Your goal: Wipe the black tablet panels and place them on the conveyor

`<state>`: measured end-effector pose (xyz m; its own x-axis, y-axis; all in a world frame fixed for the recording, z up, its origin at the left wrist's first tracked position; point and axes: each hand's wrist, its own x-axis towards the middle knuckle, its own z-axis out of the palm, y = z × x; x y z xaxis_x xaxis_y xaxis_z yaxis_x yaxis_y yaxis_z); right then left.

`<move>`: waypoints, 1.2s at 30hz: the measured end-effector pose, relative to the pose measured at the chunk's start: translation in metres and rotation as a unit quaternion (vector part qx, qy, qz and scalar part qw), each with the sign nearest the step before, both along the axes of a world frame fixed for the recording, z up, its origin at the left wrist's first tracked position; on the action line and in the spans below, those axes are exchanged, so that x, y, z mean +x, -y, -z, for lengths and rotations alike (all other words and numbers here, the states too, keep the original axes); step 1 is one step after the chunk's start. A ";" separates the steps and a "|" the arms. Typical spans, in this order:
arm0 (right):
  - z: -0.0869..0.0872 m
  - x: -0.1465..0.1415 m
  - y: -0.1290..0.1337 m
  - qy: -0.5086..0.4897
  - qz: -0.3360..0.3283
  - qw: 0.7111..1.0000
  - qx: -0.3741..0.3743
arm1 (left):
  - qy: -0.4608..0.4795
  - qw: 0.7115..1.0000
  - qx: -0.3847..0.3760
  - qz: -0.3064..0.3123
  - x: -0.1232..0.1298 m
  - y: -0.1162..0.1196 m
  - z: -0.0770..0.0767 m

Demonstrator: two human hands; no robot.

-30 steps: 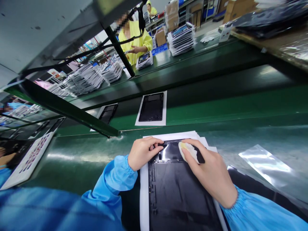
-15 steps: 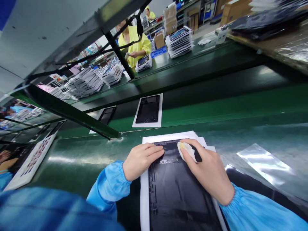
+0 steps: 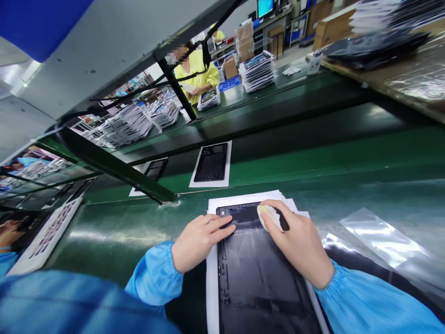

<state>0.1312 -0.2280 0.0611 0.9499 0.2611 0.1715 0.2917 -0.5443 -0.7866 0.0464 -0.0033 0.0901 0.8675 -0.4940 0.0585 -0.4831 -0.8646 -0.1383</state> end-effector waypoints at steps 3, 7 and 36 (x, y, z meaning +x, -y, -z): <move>-0.002 0.003 -0.001 0.012 -0.023 0.999 -0.044 | -0.011 1.000 0.003 -0.015 -0.005 -0.002 0.004; -0.006 0.005 -0.014 0.069 -0.073 0.986 -0.136 | -0.028 1.000 -0.004 -0.013 -0.006 -0.004 0.005; 0.001 -0.008 0.005 0.103 -0.031 0.989 -0.099 | 0.027 0.998 -0.047 0.011 0.012 0.014 0.009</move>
